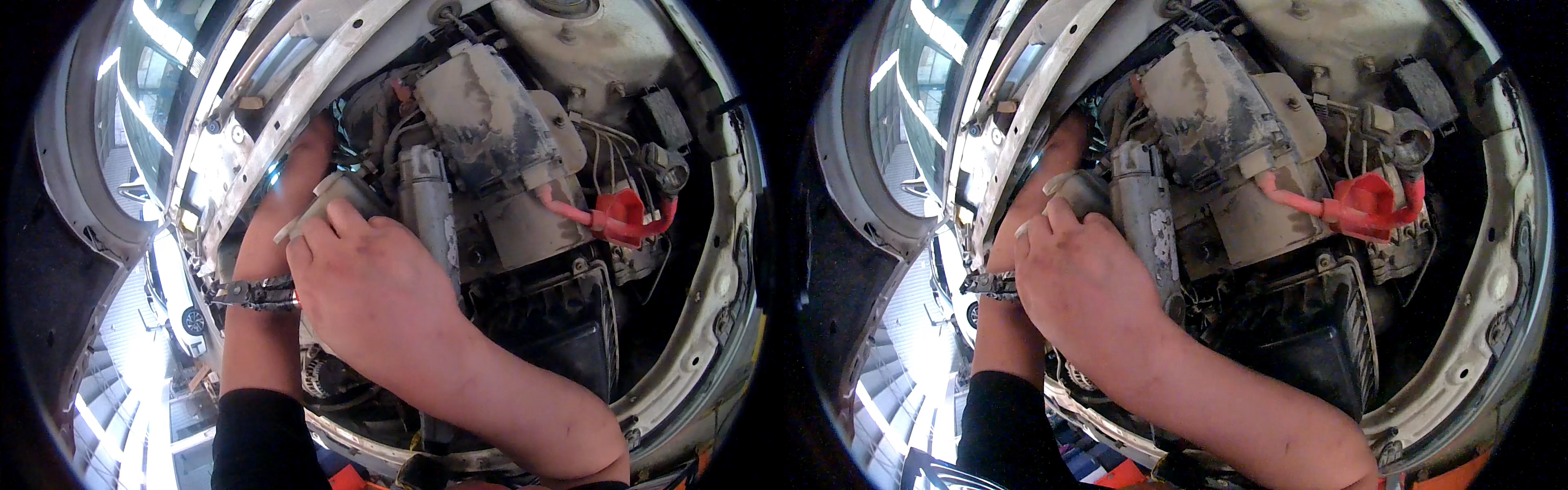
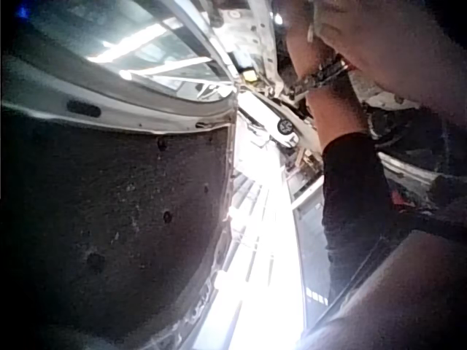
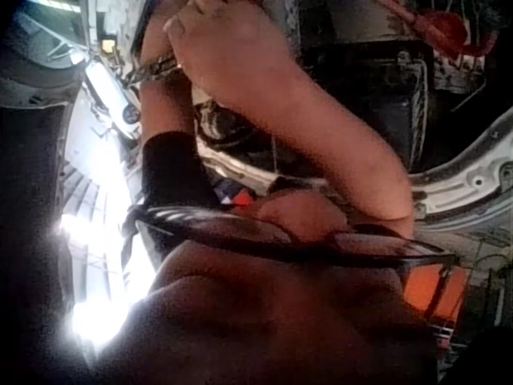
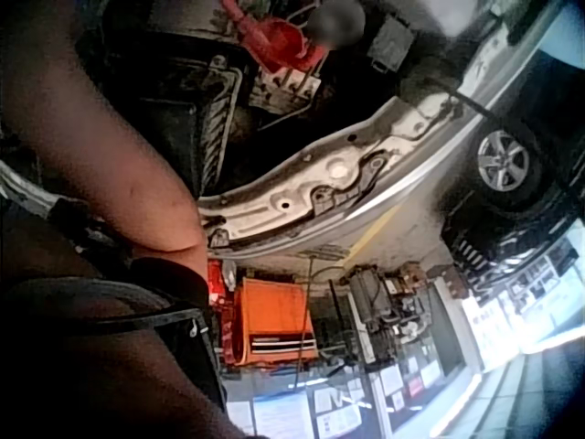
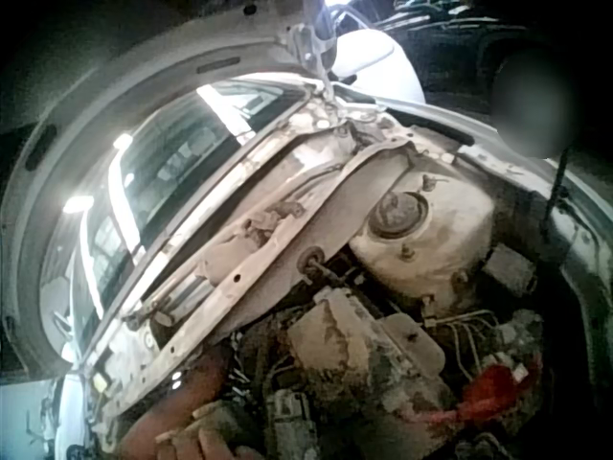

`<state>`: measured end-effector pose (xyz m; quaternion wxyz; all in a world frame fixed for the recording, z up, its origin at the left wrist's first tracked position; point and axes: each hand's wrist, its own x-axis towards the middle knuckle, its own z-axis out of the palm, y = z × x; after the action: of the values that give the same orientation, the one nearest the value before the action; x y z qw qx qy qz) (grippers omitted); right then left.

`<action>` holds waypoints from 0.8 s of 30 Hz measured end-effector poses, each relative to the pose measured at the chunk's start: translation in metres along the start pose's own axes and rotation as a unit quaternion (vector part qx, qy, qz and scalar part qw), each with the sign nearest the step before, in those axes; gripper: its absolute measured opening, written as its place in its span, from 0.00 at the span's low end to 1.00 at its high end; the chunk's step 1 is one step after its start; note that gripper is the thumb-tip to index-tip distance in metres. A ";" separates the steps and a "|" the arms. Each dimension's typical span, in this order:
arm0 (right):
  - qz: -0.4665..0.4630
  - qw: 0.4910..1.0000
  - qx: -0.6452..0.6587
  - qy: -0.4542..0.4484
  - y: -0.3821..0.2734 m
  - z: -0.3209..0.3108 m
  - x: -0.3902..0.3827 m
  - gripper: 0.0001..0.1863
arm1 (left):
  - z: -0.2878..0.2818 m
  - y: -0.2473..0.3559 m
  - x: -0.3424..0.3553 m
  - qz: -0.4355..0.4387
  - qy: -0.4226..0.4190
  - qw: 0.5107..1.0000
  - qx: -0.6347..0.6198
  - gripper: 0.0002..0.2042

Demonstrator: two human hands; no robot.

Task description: The person works under the hood of a white car, using a red-handled screwdriver to remove a plastic cover and then a power tool to detach a component. They move to the interior, disconnect yellow and black wiring harnesses, and remove a long metal frame from the dashboard area.

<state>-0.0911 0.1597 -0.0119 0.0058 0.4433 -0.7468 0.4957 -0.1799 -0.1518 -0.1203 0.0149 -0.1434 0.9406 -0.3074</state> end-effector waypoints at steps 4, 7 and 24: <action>-0.011 1.000 0.012 -0.011 -0.006 -0.002 -0.001 0.10 | 0.004 -0.021 -0.007 -0.013 -0.005 1.000 0.014 0.23; -0.009 1.000 0.010 -0.012 -0.005 -0.004 -0.001 0.10 | 0.004 -0.023 -0.004 -0.015 -0.006 1.000 0.014 0.23; -0.001 1.000 0.025 -0.013 -0.006 -0.005 -0.001 0.10 | -0.001 -0.023 -0.009 -0.019 -0.007 1.000 -0.001 0.22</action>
<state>-0.0888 0.1639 -0.0058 -0.0146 0.4508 -0.7334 0.5086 -0.1650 -0.1661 -0.1068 0.0156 -0.1637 0.9379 -0.3053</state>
